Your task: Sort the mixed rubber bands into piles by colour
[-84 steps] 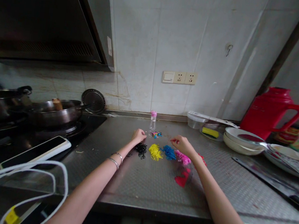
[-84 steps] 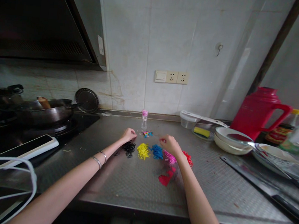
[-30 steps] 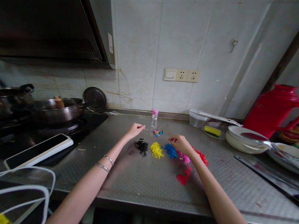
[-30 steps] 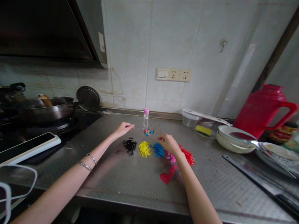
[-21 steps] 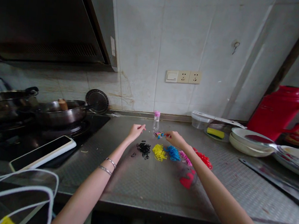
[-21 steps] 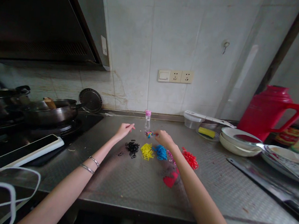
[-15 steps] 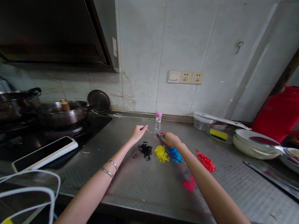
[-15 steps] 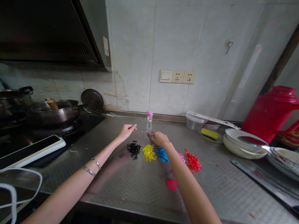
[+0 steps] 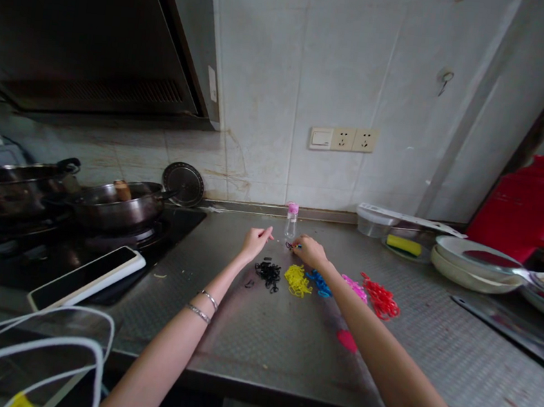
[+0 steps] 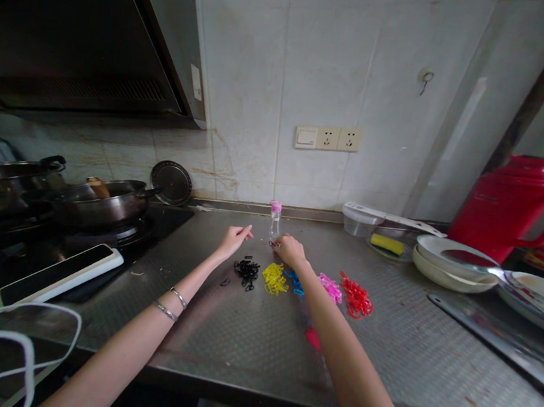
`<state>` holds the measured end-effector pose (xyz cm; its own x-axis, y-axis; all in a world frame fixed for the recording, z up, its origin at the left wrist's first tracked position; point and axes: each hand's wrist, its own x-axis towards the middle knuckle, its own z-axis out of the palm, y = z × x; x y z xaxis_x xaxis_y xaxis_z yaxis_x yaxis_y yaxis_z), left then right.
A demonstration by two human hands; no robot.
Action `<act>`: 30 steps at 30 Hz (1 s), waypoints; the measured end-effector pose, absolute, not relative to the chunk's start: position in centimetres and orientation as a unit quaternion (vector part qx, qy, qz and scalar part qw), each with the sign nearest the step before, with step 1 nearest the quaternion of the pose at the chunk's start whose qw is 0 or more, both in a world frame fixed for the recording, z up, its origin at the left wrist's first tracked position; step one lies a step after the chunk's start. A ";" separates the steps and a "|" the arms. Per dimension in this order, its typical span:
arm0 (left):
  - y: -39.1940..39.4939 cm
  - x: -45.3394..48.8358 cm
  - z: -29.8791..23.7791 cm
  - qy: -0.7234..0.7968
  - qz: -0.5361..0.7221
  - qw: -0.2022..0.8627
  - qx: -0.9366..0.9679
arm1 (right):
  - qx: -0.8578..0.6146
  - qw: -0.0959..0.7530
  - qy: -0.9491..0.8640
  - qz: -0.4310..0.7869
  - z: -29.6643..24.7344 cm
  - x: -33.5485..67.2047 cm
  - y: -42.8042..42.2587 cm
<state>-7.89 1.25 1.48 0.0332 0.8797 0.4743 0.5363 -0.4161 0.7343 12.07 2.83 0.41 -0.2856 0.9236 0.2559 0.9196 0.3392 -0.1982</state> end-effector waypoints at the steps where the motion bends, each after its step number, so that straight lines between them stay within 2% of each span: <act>1: 1.3 -7.9 1.4 0.508 0.474 0.181 0.696 | -0.576 0.173 -0.798 0.009 0.4 12.1 2.9; 10: 1.3 -7.9 1.1 0.511 0.468 0.187 0.696 | -0.599 0.269 -0.751 0.067 0.9 12.3 4.4; 14: 1.5 -8.0 1.0 0.513 0.473 0.185 0.692 | -0.547 0.317 -0.766 0.120 1.7 12.8 4.4; 23: 1.4 -7.9 0.9 0.507 0.470 0.183 0.699 | -0.412 0.210 -0.858 0.223 3.3 14.6 -0.3; 30: 1.4 -7.7 0.4 0.516 0.443 0.170 0.713 | -0.456 0.277 -0.821 0.202 2.8 17.4 -1.4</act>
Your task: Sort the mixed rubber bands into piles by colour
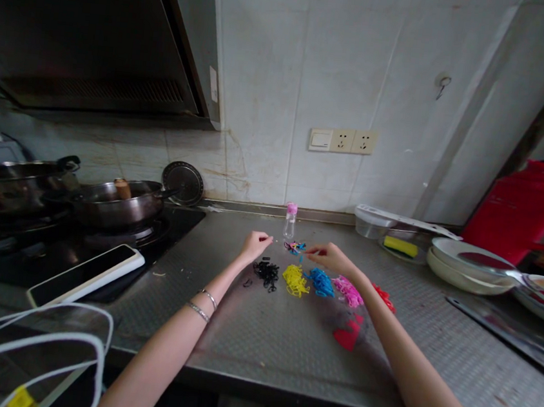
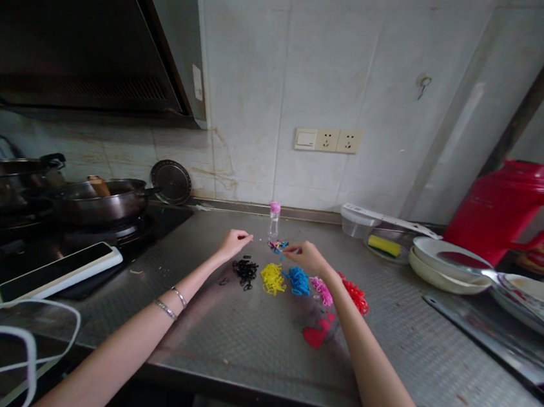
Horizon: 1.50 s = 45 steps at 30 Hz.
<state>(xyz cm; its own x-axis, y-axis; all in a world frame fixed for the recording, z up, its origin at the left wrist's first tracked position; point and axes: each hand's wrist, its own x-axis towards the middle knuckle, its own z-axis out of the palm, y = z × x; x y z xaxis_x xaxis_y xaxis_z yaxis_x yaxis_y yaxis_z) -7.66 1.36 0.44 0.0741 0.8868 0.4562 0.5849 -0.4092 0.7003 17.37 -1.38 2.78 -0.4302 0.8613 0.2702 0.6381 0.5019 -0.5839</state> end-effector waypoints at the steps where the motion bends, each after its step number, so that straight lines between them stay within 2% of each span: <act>1: 1.3 -7.6 0.3 0.515 0.440 0.174 0.715 | -0.464 0.288 -0.812 0.204 2.6 17.9 -1.3; 10: 2.1 -4.2 -0.5 0.481 0.336 0.193 0.786 | -0.489 0.307 -0.804 0.142 1.7 20.9 -0.3; 19: 4.0 -1.4 -0.6 0.503 0.203 0.094 0.835 | -0.493 0.257 -0.823 0.115 1.0 20.9 -0.4; 29: 4.5 -0.9 -0.6 0.495 0.186 0.005 0.849 | -0.512 0.244 -0.817 0.104 0.8 21.1 -0.3; 45: 0.4 2.8 0.7 0.354 0.231 0.155 0.893 | -0.533 0.236 -0.807 0.089 0.8 21.8 -0.2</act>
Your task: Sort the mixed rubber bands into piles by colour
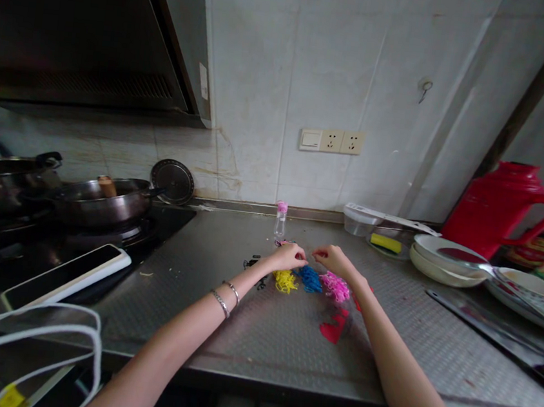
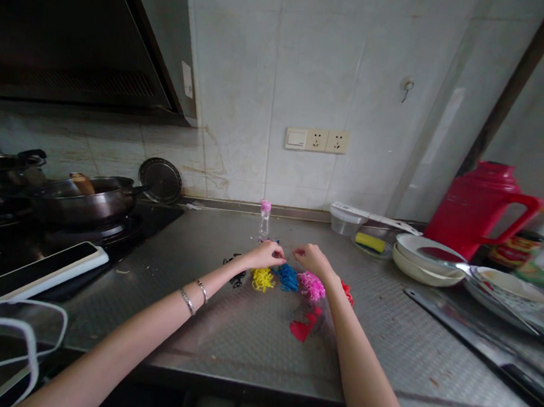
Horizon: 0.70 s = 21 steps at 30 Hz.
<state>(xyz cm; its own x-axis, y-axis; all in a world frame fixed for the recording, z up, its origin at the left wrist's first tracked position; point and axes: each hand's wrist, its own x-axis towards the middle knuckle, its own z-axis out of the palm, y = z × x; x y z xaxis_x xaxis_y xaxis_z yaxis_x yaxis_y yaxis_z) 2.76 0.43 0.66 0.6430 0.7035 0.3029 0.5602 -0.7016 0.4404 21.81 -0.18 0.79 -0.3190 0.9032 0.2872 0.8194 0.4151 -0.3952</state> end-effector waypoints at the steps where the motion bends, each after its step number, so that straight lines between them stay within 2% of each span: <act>1: 0.3 2.6 0.7 0.356 0.241 0.162 0.888 | -0.535 0.237 -0.806 0.086 0.8 21.8 -0.2; 12: 1.1 -4.0 2.1 0.452 0.340 0.187 0.803 | -0.564 0.269 -0.778 0.069 0.3 20.1 0.0; 21: 3.1 -8.0 -0.2 0.520 0.394 0.226 0.723 | -0.530 0.245 -0.807 0.093 -0.8 17.6 0.6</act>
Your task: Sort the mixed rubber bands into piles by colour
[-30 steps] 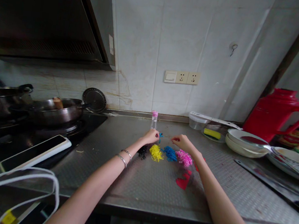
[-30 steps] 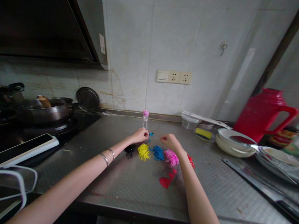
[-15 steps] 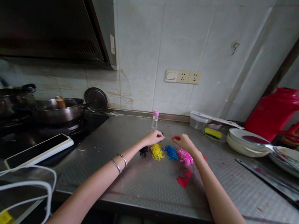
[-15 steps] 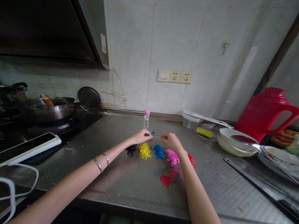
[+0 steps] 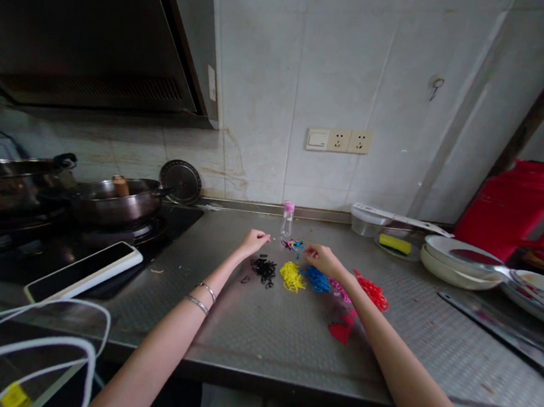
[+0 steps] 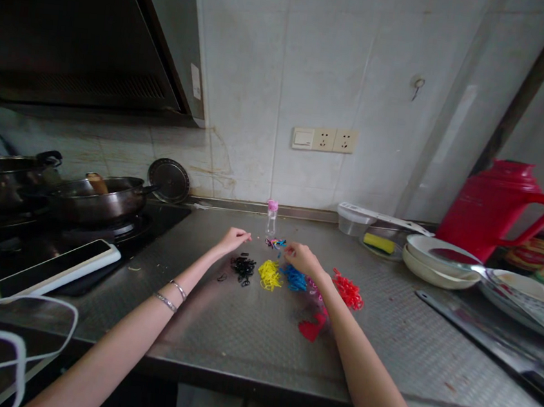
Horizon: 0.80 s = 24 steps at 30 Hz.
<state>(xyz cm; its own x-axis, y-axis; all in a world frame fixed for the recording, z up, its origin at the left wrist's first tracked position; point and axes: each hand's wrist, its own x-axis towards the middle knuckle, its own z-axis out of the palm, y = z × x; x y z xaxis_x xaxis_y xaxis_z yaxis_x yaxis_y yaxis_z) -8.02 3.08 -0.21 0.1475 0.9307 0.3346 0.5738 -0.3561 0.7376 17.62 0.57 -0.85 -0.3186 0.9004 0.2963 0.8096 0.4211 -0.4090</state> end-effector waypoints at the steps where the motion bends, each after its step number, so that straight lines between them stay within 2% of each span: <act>1: 3.2 -8.2 -0.4 0.521 0.397 0.230 0.720 | -0.534 0.235 -0.808 0.090 -0.9 17.3 0.6; 12: 2.7 -8.7 -0.3 0.526 0.402 0.245 0.708 | -0.616 0.134 -0.774 0.058 -0.6 13.2 1.8; 24: 2.3 -8.6 -0.1 0.535 0.398 0.250 0.702 | -0.604 0.167 -0.774 0.092 0.4 17.3 2.1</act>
<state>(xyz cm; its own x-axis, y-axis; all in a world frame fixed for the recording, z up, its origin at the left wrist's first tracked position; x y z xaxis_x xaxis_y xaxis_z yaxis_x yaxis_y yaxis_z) -8.64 2.34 -0.10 0.1104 0.9504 0.2907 0.5524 -0.3018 0.7770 17.29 2.09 0.36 -0.2146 0.9656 0.1466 0.9042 0.2532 -0.3439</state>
